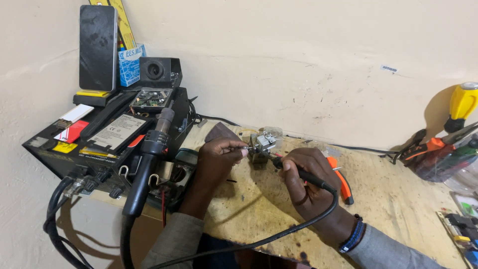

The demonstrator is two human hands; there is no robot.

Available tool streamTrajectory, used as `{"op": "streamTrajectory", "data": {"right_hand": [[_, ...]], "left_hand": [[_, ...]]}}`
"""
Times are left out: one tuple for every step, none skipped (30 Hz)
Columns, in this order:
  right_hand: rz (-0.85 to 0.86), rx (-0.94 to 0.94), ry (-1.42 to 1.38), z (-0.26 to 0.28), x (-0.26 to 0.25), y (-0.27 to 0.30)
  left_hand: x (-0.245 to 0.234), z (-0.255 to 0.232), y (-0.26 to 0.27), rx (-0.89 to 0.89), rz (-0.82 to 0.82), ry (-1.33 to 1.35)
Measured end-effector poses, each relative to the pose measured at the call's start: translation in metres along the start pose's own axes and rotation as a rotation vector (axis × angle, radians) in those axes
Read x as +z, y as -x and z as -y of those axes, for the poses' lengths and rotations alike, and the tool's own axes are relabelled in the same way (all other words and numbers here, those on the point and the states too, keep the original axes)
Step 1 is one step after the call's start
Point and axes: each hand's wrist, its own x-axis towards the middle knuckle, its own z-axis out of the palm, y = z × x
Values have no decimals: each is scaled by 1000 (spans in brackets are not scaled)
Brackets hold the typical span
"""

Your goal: Soldering a wire to a small electronic component using a soldering iron at a repair bench.

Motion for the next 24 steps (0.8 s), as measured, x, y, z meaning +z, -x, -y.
{"op": "streamTrajectory", "data": {"right_hand": [[3,5,2,1,0,0],[5,9,5,1,1,0],[3,10,6,2,0,0],[10,29,7,2,0,0],[16,47,8,2,-1,0],[16,48,8,3,-1,0],[13,51,12,3,-1,-1],[9,55,14,3,-1,-1],[8,55,13,5,-1,-2],[3,38,4,7,-1,-3],[-2,20,-4,8,-1,-4],[-3,21,-3,7,-2,-4],[7,20,-15,6,-2,-3],[17,19,-28,5,-1,-2],[18,19,-29,5,-1,-2],[8,12,-18,5,-1,-2],[-2,5,-7,6,-1,-3],[-2,5,-7,6,-1,-3],[3,6,-12,6,-1,-3],[8,8,-16,6,-1,-3],[9,9,-15,7,-1,-3],[3,5,-13,7,-1,-3],[-4,1,-10,7,-1,-4],[-4,1,-11,6,-1,-3]], "left_hand": [[0,1,0,-3,3,6],[0,2,-1,-5,7,12],[1,1,-1,-5,8,11],[1,0,0,-1,5,11],[1,-1,1,3,2,11],[1,0,1,2,2,11],[1,0,1,-1,5,19],[0,0,1,-5,6,26],[0,-1,2,-6,6,25],[1,-3,3,-13,4,27],[1,-4,4,-20,3,29],[1,-2,3,-20,4,29],[2,0,2,13,8,14],[1,2,1,46,11,-3],[1,4,0,45,10,-3],[1,6,-1,48,15,5],[1,8,-3,50,20,14],[1,6,-2,50,20,14],[1,5,-1,61,23,-1],[1,4,0,71,26,-16],[1,6,-1,70,27,-15],[1,8,-3,88,28,-16],[1,10,-4,107,28,-18],[1,12,-5,108,27,-18]]}}
